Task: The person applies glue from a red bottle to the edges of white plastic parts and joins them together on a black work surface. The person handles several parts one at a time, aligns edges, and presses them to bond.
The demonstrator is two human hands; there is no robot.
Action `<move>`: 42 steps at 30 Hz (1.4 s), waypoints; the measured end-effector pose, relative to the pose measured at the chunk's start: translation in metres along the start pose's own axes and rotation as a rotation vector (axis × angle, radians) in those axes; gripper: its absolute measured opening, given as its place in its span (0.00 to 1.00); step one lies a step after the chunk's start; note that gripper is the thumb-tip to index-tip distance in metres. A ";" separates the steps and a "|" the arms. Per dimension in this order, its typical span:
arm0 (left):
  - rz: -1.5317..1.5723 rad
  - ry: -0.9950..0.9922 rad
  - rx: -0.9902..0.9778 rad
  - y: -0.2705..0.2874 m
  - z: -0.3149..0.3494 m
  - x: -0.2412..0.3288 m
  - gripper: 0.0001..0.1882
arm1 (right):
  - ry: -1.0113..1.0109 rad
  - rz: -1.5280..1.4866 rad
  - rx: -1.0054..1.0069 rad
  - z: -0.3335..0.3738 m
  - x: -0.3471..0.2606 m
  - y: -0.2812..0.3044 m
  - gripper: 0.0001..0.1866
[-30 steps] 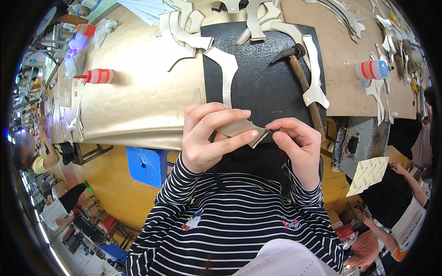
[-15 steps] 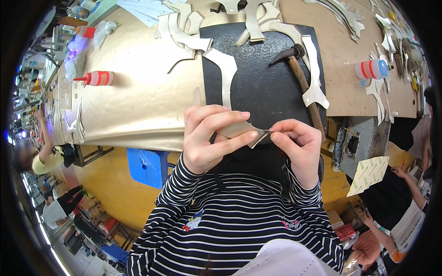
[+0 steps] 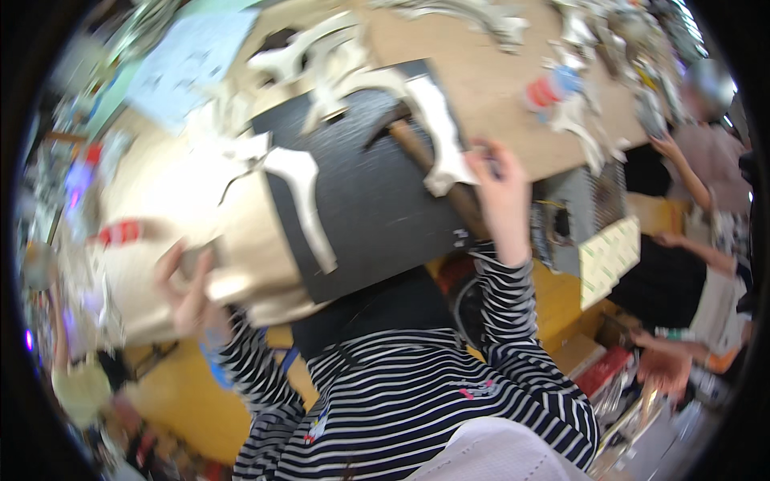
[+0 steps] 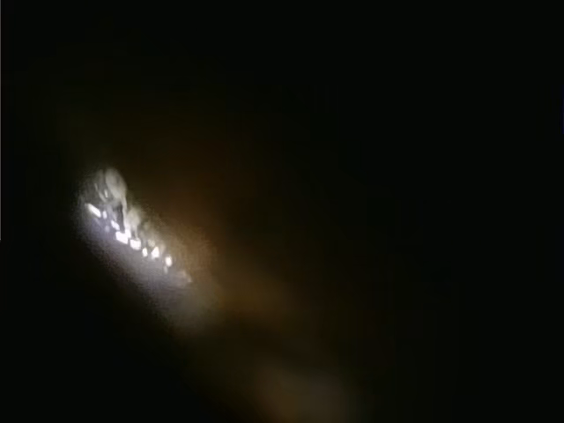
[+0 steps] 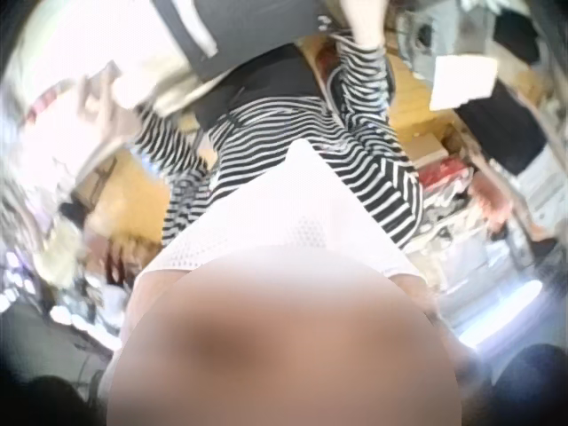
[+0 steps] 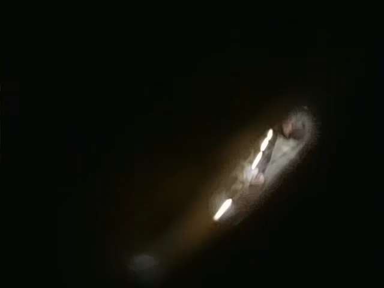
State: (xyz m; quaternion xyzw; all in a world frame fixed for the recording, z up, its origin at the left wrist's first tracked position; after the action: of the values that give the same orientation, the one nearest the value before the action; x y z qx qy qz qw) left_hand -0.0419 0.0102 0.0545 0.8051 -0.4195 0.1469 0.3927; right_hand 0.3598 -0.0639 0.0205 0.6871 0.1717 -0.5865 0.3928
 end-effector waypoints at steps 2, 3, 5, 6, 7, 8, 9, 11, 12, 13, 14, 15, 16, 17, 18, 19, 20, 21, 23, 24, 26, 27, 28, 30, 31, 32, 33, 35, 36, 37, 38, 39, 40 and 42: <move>-0.063 -0.021 0.003 0.015 0.000 -0.028 0.16 | 0.142 0.353 -0.020 -0.006 0.009 0.003 0.22; -0.080 -0.013 -0.037 0.017 0.001 -0.043 0.16 | 0.090 0.415 -0.056 -0.007 0.019 0.002 0.22; -0.100 0.015 -0.149 0.007 0.012 -0.066 0.17 | 0.041 0.375 -0.083 -0.004 0.028 0.002 0.22; -0.088 0.026 -0.209 -0.001 0.020 -0.074 0.17 | 0.067 0.356 -0.075 -0.002 0.029 0.001 0.23; -0.094 -0.019 -0.268 -0.009 0.028 -0.077 0.18 | 0.037 0.372 -0.064 0.000 0.031 0.003 0.24; -0.120 0.061 -0.355 -0.019 0.037 -0.085 0.20 | 0.077 0.356 -0.045 0.001 0.029 0.003 0.24; -0.099 0.155 -0.405 -0.027 0.046 -0.091 0.21 | 0.058 0.363 -0.052 0.001 0.030 0.002 0.25; -0.087 0.228 -0.474 -0.037 0.059 -0.093 0.23 | 0.040 0.331 -0.030 -0.002 0.030 0.005 0.23; -0.030 0.265 -0.466 -0.040 0.062 -0.093 0.23 | 0.042 0.311 -0.033 -0.004 0.031 0.005 0.22; -0.002 0.270 -0.466 -0.042 0.063 -0.091 0.23 | 0.013 0.281 -0.038 -0.006 0.033 0.007 0.21; 0.016 0.263 -0.461 -0.042 0.063 -0.089 0.23 | -0.037 0.260 -0.066 -0.007 0.036 0.008 0.20; 0.009 0.234 -0.475 -0.042 0.062 -0.086 0.22 | -0.095 0.246 -0.094 -0.008 0.039 0.008 0.19; 0.023 0.240 -0.478 -0.042 0.060 -0.083 0.21 | -0.078 0.197 -0.102 -0.009 0.038 0.009 0.18; 0.021 0.229 -0.476 -0.041 0.057 -0.080 0.21 | -0.072 0.155 -0.108 -0.008 0.037 0.009 0.17; 0.003 0.208 -0.475 -0.039 0.055 -0.077 0.20 | -0.083 0.123 -0.105 -0.008 0.036 0.010 0.16; 0.014 0.235 -0.455 -0.037 0.052 -0.075 0.20 | -0.080 0.163 -0.085 -0.005 0.035 0.011 0.17; 0.010 0.252 -0.434 -0.035 0.050 -0.072 0.19 | -0.020 0.225 -0.061 -0.002 0.031 0.011 0.17; 0.005 0.269 -0.413 -0.033 0.047 -0.069 0.19 | 0.039 0.291 -0.024 0.002 0.026 0.012 0.18; -0.013 0.257 -0.404 -0.028 0.042 -0.061 0.18 | 0.065 0.330 -0.028 0.009 0.023 0.011 0.19; -0.040 0.239 -0.390 -0.026 0.039 -0.056 0.18 | 0.031 0.304 -0.067 0.012 0.024 0.009 0.20; -0.014 0.243 -0.380 -0.024 0.034 -0.049 0.16 | -0.026 0.275 -0.112 0.015 0.027 0.007 0.20; -0.010 0.242 -0.380 -0.023 0.032 -0.046 0.16 | -0.051 0.272 -0.119 0.015 0.028 0.006 0.21; -0.021 0.228 -0.381 -0.023 0.030 -0.042 0.16 | -0.076 0.269 -0.126 0.015 0.029 0.006 0.21; 0.003 0.226 -0.373 -0.023 0.027 -0.037 0.15 | 0.007 0.203 -0.058 0.012 0.021 0.008 0.20; -0.010 0.205 -0.376 -0.024 0.026 -0.033 0.15 | 0.000 0.196 -0.043 0.011 0.018 0.010 0.19; 0.034 0.219 -0.360 -0.024 0.024 -0.030 0.15 | 0.072 0.104 -0.032 0.010 0.010 0.012 0.18; 0.061 0.221 -0.351 -0.024 0.022 -0.025 0.15 | 0.095 0.038 -0.041 0.010 0.003 0.014 0.17; 0.176 0.276 -0.327 -0.028 0.021 -0.012 0.14 | 0.145 -0.100 -0.068 0.014 -0.015 0.020 0.14; 0.264 0.329 -0.312 -0.031 0.021 -0.002 0.14 | 0.180 -0.130 -0.112 0.017 -0.025 0.021 0.14; 0.343 0.377 -0.298 -0.036 0.021 0.009 0.14 | 0.207 -0.156 -0.153 0.022 -0.035 0.022 0.15; 0.409 0.403 -0.305 -0.042 0.022 0.023 0.13 | 0.236 -0.189 -0.193 0.028 -0.044 0.021 0.15; 0.585 0.505 -0.344 -0.055 0.025 0.037 0.14 | 0.269 -0.290 -0.243 0.036 -0.054 0.018 0.17; 0.750 0.603 -0.382 -0.067 0.027 0.052 0.16 | 0.308 -0.323 -0.286 0.043 -0.061 0.015 0.17; 1.102 0.793 -0.485 -0.091 0.036 0.088 0.20 | 0.350 -0.341 -0.425 0.056 -0.071 0.003 0.17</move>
State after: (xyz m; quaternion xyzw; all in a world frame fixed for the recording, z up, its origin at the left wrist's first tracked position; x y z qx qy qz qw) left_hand 0.0799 -0.0354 0.0341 0.2526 -0.6114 0.5078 0.5518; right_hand 0.3068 -0.0913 0.0885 0.6412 0.4681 -0.4680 0.3881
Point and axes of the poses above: each hand's wrist, its own z-axis away from the middle knuckle, its own y-axis out of the back of the hand, x = y × z, the point moved 5 cm from there along -z, towards the middle knuckle, and after that the axes turned 3 degrees about x, right-handed, at the moved point
